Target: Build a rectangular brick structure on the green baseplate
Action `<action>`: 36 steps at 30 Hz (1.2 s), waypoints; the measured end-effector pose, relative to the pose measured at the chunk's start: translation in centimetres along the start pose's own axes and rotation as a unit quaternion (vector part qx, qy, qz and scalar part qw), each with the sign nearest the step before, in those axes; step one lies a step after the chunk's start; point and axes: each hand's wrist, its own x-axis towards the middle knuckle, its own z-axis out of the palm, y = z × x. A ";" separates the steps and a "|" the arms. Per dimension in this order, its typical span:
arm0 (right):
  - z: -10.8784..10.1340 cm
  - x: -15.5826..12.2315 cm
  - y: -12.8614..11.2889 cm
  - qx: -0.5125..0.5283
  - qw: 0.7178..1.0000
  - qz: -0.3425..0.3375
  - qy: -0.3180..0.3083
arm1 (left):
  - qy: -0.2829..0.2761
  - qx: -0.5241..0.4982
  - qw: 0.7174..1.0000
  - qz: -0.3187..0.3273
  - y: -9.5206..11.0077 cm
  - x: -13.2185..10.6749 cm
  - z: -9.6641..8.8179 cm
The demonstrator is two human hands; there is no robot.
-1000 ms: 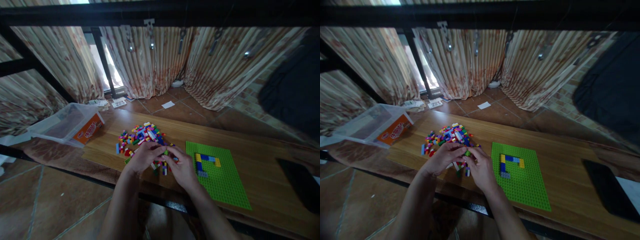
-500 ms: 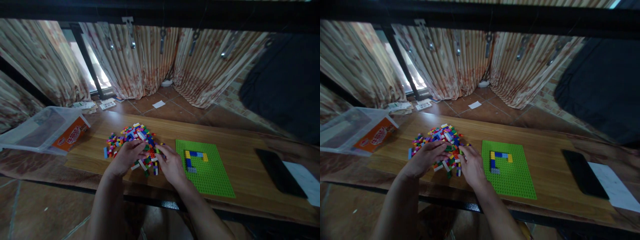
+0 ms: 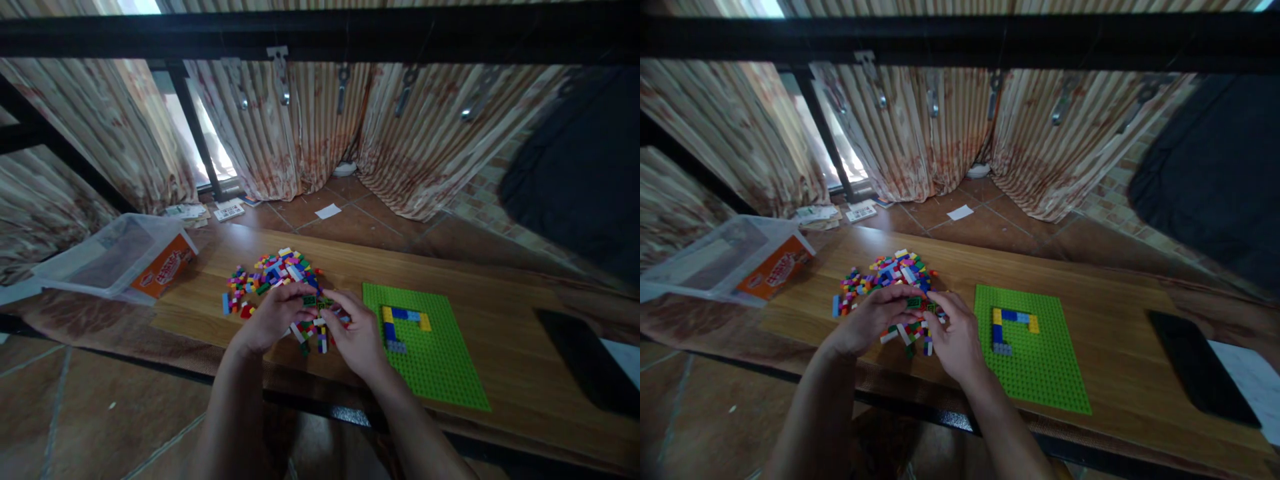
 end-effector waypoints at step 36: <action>-15.3 -6.9 5.3 -0.200 0.967 0.117 -0.110 | -0.030 0.428 0.892 0.140 -6.3 2.4 11.3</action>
